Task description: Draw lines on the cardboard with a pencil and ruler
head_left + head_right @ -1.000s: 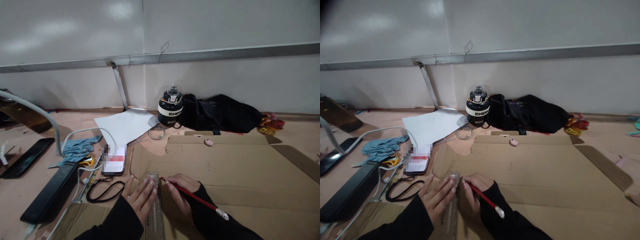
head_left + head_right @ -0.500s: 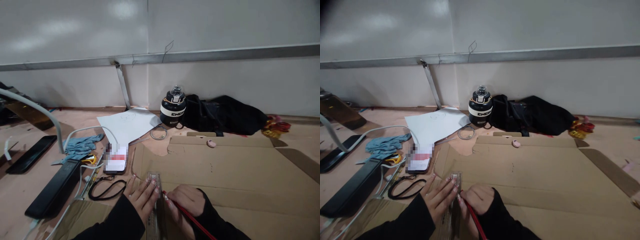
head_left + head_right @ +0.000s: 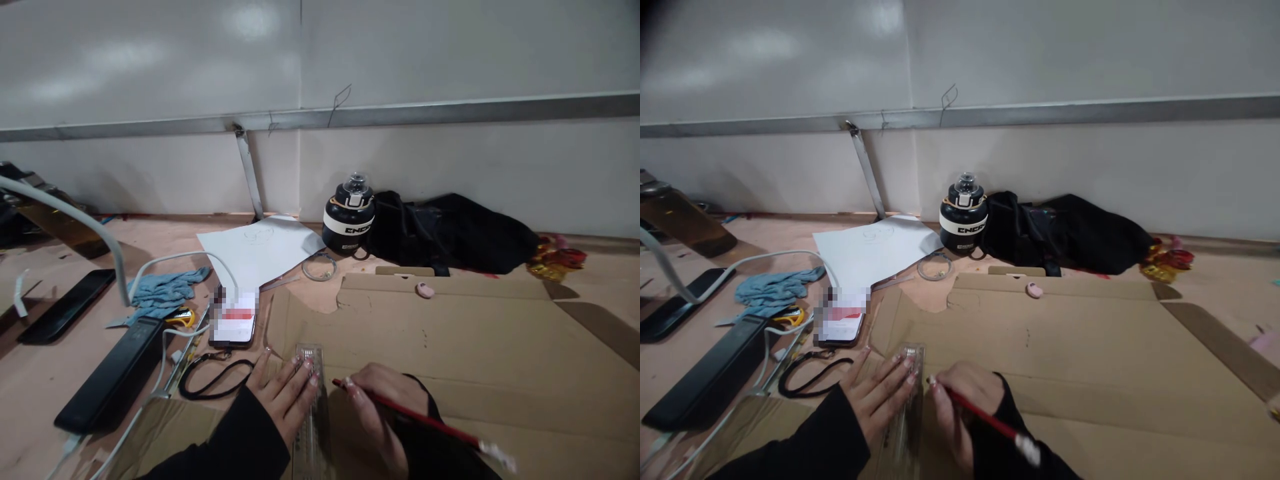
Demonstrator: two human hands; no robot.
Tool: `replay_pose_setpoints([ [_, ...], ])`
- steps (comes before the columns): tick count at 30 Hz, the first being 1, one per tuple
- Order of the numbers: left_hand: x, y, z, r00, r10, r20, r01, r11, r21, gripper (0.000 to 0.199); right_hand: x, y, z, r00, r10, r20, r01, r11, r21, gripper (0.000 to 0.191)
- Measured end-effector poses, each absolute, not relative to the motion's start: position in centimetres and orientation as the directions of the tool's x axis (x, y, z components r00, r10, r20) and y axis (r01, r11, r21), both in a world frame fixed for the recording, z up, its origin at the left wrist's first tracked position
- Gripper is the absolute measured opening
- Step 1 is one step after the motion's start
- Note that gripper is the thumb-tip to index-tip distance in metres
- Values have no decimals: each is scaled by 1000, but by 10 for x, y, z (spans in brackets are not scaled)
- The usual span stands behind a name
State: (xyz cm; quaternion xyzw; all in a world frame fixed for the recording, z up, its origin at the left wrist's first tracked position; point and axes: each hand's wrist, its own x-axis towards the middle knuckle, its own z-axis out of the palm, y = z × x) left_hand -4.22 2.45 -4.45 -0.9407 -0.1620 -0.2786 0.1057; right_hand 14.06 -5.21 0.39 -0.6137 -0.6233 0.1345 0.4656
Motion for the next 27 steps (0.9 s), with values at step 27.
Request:
replay_pose_setpoints([
  [27,-53,50,-39,897,131,422,245,-943,-227,30,156,-38,-3,320,947,-23,267,-114,-957,38],
])
